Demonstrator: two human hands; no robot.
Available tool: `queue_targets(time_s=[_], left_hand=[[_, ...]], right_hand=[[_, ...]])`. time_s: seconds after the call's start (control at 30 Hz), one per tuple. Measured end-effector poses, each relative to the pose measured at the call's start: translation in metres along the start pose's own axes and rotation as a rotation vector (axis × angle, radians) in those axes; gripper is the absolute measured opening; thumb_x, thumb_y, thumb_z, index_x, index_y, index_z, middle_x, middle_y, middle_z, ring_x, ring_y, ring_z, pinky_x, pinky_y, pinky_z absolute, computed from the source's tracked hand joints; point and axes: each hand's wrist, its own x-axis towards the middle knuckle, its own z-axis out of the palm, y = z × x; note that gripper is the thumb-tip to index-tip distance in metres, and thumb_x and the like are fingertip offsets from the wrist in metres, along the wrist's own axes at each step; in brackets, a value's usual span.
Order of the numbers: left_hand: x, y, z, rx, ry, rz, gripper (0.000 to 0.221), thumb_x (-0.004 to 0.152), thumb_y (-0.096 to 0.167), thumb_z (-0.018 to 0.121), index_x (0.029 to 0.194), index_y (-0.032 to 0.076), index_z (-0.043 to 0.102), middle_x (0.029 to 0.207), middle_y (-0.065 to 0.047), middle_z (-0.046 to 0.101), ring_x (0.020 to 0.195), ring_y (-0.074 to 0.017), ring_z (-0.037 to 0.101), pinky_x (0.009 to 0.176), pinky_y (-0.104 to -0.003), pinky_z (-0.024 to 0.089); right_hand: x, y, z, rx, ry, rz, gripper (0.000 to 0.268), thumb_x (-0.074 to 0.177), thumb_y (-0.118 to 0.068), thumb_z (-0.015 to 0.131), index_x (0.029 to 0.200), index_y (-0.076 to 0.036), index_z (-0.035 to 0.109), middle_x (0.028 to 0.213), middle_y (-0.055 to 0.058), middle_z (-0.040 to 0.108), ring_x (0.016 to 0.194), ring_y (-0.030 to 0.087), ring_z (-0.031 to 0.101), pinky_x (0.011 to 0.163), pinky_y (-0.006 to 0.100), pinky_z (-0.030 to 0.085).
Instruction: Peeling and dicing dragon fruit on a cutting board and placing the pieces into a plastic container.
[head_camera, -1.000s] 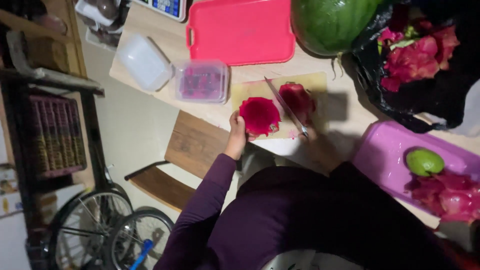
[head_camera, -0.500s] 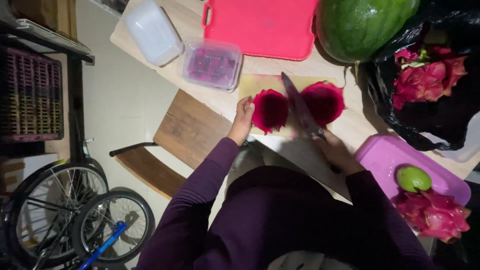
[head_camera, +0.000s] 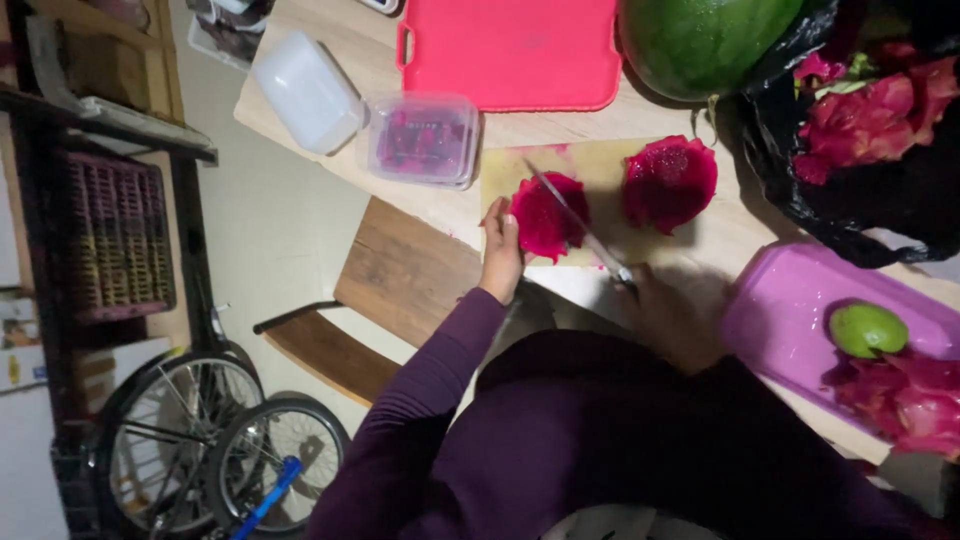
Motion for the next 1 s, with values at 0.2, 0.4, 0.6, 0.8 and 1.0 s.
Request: queue_targets(time_s=[0.2, 0.4, 0.6, 0.8, 1.0], left_hand=[[-0.013, 0.021, 0.014, -0.068, -0.027, -0.009, 0.053, 0.112, 0.035, 0.033, 0.161, 0.026, 0.016, 0.166, -0.020, 0.015, 0.134, -0.0518, 0.046, 0.095, -0.053, 0.056], [-0.010, 0.020, 0.009, -0.051, -0.056, 0.003, 0.050, 0.112, 0.035, 0.031, 0.160, 0.030, 0.019, 0.162, -0.023, 0.024, 0.132, -0.0547, 0.048, 0.095, -0.054, 0.056], [-0.012, 0.026, 0.003, 0.003, -0.113, -0.053, 0.046, 0.113, 0.036, 0.028, 0.158, 0.031, 0.026, 0.154, -0.029, 0.037, 0.128, -0.0522, 0.053, 0.096, -0.050, 0.057], [-0.010, 0.024, 0.003, 0.083, -0.140, -0.051, 0.044, 0.111, 0.040, 0.030, 0.155, 0.036, 0.030, 0.152, -0.026, 0.044, 0.127, -0.0479, 0.056, 0.096, -0.048, 0.057], [-0.006, 0.018, 0.002, -0.053, -0.070, -0.076, 0.043, 0.112, 0.037, 0.025, 0.155, 0.037, 0.029, 0.150, -0.026, 0.045, 0.125, -0.0478, 0.056, 0.093, -0.048, 0.058]], right_hand=[[-0.024, -0.028, -0.012, -0.148, -0.063, -0.046, 0.053, 0.102, -0.056, 0.034, 0.121, -0.011, 0.056, 0.110, 0.024, 0.074, 0.106, 0.043, 0.073, 0.092, 0.057, 0.056], [-0.019, -0.018, -0.005, -0.162, -0.116, -0.065, 0.048, 0.106, -0.049, 0.035, 0.123, -0.009, 0.055, 0.116, 0.023, 0.072, 0.114, 0.043, 0.069, 0.096, 0.059, 0.054], [-0.009, -0.011, 0.014, -0.289, -0.119, -0.063, 0.044, 0.106, -0.044, 0.036, 0.131, -0.010, 0.048, 0.109, 0.023, 0.074, 0.109, 0.042, 0.073, 0.092, 0.056, 0.057], [0.031, -0.008, 0.056, -0.372, 0.374, -0.409, 0.033, 0.104, -0.029, 0.047, 0.133, -0.017, 0.044, 0.073, 0.005, 0.069, 0.070, 0.025, 0.076, 0.060, 0.037, 0.061], [0.055, 0.001, 0.071, -0.296, 0.256, -0.247, 0.033, 0.100, -0.040, 0.056, 0.123, -0.018, 0.047, 0.081, 0.006, 0.073, 0.079, 0.025, 0.077, 0.069, 0.039, 0.063]])
